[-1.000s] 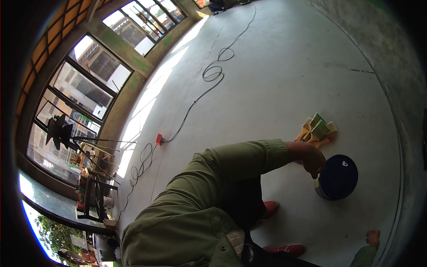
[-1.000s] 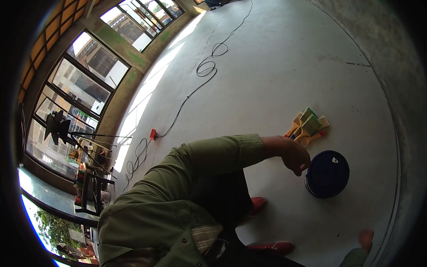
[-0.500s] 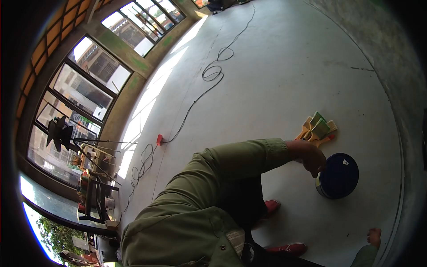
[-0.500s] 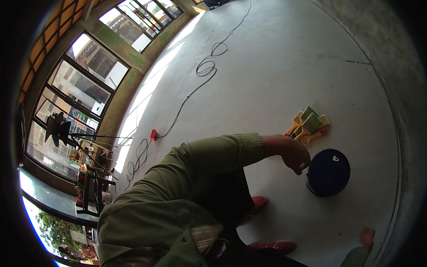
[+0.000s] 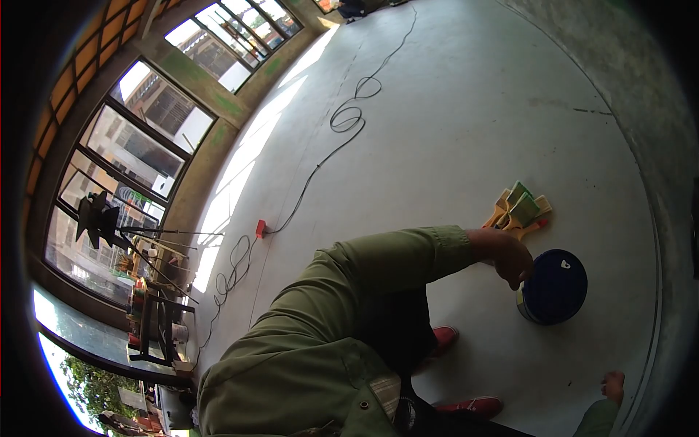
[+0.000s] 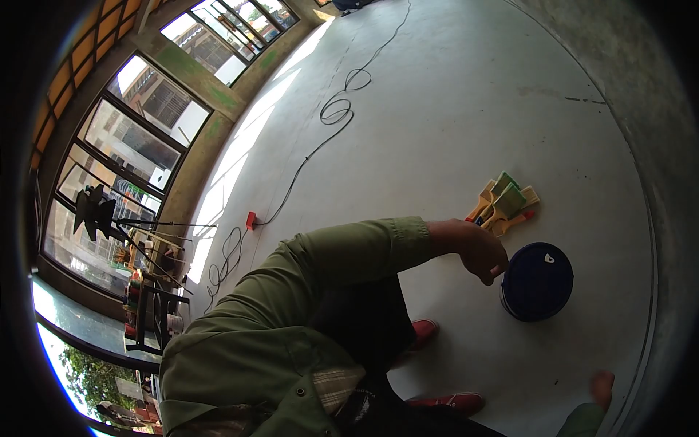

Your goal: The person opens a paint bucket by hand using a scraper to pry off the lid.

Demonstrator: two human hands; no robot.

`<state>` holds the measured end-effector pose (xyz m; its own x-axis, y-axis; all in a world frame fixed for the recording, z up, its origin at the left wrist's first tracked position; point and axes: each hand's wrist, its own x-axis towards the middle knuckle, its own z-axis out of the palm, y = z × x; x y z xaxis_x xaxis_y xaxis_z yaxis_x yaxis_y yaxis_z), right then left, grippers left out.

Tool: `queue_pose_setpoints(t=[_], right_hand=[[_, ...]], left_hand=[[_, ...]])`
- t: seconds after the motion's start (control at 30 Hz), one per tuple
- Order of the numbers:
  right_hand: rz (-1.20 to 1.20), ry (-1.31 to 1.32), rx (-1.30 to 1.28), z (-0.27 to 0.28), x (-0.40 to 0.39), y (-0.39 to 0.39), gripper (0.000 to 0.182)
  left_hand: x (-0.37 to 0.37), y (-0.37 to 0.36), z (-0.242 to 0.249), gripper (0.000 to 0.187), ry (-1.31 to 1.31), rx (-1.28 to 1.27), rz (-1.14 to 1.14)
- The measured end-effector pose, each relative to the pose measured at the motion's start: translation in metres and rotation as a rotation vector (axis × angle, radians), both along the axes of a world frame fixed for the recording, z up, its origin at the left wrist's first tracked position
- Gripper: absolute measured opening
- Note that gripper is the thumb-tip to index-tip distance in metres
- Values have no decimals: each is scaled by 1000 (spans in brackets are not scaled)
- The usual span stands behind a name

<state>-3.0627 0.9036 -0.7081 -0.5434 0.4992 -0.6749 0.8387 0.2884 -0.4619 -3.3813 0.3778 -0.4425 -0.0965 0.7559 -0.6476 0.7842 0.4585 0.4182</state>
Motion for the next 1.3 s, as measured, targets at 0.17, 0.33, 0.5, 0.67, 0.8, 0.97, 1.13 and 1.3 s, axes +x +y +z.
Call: queue_pose_setpoints(t=[0.17,0.33,0.5,0.67,0.8,0.97,1.13,1.3], right_hand=[[-79,-5,-25,0,-3,0,20],[-110,-21,-59,9,-7,-4,20],[-108,4,-39,10,-6,-7,20],[-107,-11,-49,8,-6,-5,21],[-102,-9,-44,8,-6,-6,22],[-107,-6,-30,9,-5,-7,23],[-92,-3,-40,6,-4,-3,23],[-97,0,-56,4,-3,-2,24]], left_hand=[[0,0,-1,32,-10,-9,28],[0,1,-2,32,-3,-31,29],[2,-1,0,33,-19,8,65],[2,-1,-2,38,-14,5,75],[2,0,-4,38,-23,-5,67],[1,-2,-4,39,-22,50,51],[2,-2,-2,40,-15,14,74],[1,-1,-6,40,-10,17,60]])
